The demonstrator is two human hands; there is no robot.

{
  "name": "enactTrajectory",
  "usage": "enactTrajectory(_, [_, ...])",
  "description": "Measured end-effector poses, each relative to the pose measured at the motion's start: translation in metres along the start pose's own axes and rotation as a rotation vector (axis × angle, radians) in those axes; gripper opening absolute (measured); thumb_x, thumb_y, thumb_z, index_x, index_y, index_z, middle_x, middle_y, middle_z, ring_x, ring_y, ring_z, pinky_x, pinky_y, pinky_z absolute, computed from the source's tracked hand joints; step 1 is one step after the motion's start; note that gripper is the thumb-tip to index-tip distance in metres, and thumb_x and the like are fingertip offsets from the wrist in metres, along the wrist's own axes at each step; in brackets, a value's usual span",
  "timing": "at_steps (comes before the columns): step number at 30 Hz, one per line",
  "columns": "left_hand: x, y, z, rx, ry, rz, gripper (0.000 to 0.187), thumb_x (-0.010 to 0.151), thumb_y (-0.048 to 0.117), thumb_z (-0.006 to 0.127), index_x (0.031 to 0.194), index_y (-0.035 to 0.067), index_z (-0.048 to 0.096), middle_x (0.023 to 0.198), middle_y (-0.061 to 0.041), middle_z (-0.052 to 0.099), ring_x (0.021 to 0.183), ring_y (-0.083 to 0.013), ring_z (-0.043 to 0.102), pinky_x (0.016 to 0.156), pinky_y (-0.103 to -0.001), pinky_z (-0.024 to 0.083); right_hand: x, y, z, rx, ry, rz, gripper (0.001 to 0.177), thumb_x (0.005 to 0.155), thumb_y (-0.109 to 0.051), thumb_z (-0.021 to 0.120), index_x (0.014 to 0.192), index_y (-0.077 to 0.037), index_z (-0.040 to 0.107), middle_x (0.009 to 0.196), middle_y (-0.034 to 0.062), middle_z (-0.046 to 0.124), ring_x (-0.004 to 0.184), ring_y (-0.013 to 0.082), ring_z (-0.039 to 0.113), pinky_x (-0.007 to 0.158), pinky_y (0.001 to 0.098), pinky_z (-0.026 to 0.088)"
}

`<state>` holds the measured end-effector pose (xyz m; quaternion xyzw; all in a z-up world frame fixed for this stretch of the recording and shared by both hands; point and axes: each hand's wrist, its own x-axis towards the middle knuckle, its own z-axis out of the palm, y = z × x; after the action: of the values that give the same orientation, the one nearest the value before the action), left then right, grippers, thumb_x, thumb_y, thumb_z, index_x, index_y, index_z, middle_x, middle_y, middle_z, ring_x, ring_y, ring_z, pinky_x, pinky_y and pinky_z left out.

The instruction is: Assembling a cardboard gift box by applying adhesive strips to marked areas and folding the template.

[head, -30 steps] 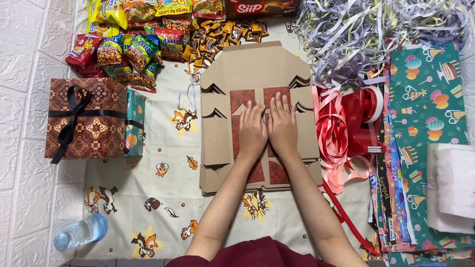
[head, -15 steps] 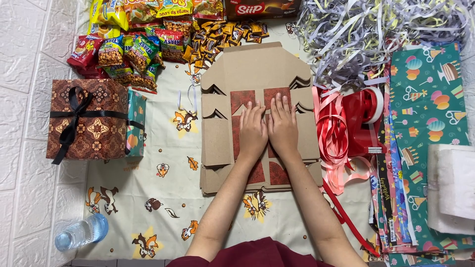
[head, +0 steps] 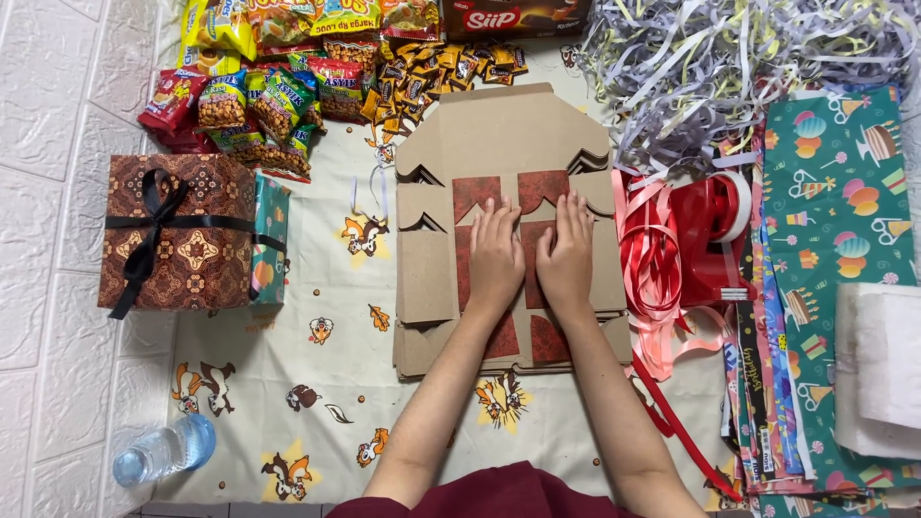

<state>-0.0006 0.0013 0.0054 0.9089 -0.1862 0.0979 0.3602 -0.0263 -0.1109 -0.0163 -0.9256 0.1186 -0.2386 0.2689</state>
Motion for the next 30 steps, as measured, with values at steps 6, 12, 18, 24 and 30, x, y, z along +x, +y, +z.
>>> enactTrajectory(6, [0.0, 0.002, -0.002, -0.017, -0.018, -0.008, 0.037, 0.087, 0.004, 0.049, 0.123, 0.009, 0.055, 0.126, -0.012, 0.055, 0.134, -0.031, 0.039, 0.114, -0.045, 0.024, 0.003, -0.001, -0.012, 0.08, -0.093, 0.071, 0.055, 0.085, -0.004, 0.054, 0.139, -0.002, 0.045, 0.146, 0.0168, 0.04, 0.136, 0.034, 0.034, 0.113, 0.0457, 0.021])
enactTrajectory(12, [-0.001, 0.0, -0.001, 0.005, -0.015, 0.014, 0.038, 0.087, 0.005, 0.049, 0.124, 0.009, 0.053, 0.127, -0.012, 0.054, 0.134, -0.0306, 0.039, 0.114, -0.045, 0.024, -0.001, -0.005, -0.018, 0.084, -0.146, 0.087, 0.057, 0.085, -0.004, 0.058, 0.14, -0.004, 0.044, 0.149, 0.0157, 0.035, 0.137, 0.0332, 0.033, 0.113, 0.0466, 0.021])
enactTrajectory(18, [-0.004, -0.001, 0.003, 0.036, -0.019, 0.036, 0.041, 0.085, 0.004, 0.05, 0.126, 0.008, 0.051, 0.13, -0.013, 0.053, 0.135, -0.0299, 0.038, 0.115, -0.044, 0.022, -0.007, -0.006, -0.021, 0.137, -0.195, 0.107, 0.055, 0.084, -0.007, 0.061, 0.137, -0.008, 0.047, 0.15, 0.0164, 0.031, 0.137, 0.0367, 0.03, 0.113, 0.0511, 0.021])
enactTrajectory(24, [-0.005, -0.003, 0.005, 0.047, -0.02, 0.037, 0.041, 0.085, 0.004, 0.05, 0.126, 0.008, 0.051, 0.131, -0.013, 0.052, 0.136, -0.0295, 0.037, 0.115, -0.044, 0.022, 0.003, 0.002, -0.019, 0.266, -0.353, 0.254, 0.066, 0.087, -0.015, 0.058, 0.147, -0.016, 0.031, 0.152, 0.0162, 0.022, 0.141, 0.0355, 0.02, 0.115, 0.0504, 0.017])
enactTrajectory(30, [-0.003, 0.001, 0.0, 0.02, -0.029, 0.028, 0.041, 0.084, 0.002, 0.05, 0.125, 0.007, 0.051, 0.129, -0.014, 0.052, 0.134, -0.0302, 0.039, 0.115, -0.044, 0.022, 0.02, 0.017, -0.021, 0.36, -0.366, 0.363, 0.069, 0.087, -0.02, 0.059, 0.148, -0.009, 0.028, 0.145, 0.0192, 0.036, 0.135, 0.0368, 0.03, 0.113, 0.0483, 0.021])
